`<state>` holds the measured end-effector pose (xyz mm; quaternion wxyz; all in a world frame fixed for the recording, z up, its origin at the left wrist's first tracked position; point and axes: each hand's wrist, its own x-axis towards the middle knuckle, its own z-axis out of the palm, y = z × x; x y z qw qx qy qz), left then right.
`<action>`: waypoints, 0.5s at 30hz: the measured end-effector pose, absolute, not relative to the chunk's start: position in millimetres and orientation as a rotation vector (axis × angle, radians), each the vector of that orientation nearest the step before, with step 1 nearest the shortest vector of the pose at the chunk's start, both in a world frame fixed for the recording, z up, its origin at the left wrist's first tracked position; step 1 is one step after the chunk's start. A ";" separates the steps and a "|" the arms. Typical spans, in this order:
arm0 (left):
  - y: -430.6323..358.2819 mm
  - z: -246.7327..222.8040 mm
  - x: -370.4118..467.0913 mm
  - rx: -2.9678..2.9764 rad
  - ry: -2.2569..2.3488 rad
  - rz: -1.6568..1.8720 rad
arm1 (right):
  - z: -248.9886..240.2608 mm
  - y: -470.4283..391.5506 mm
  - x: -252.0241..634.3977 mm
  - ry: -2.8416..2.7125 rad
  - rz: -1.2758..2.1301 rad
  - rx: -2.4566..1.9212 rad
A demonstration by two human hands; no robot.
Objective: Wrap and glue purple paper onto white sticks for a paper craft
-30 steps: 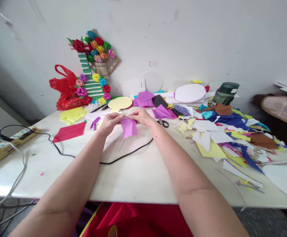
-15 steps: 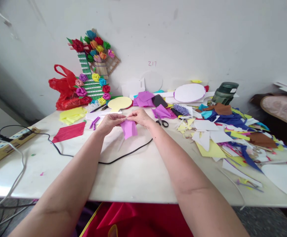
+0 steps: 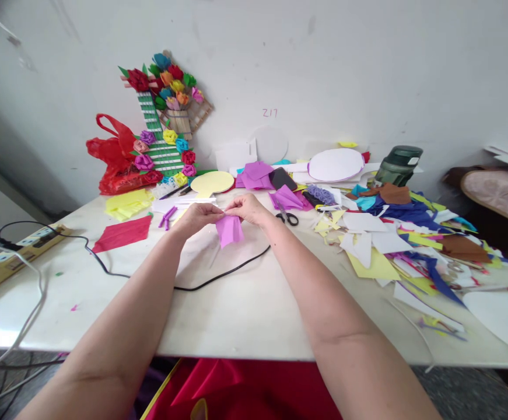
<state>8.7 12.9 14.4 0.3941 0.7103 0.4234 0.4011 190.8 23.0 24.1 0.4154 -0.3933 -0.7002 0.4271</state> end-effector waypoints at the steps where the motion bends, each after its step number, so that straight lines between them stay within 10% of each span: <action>1: 11.6 15.6 9.2 1.815 1.083 1.025 | 23.6 23.7 191.4 -1.756 1.090 -0.987; 15: 12.5 14.6 8.0 1.635 0.914 1.089 | 24.5 24.9 196.7 -1.749 1.180 -0.941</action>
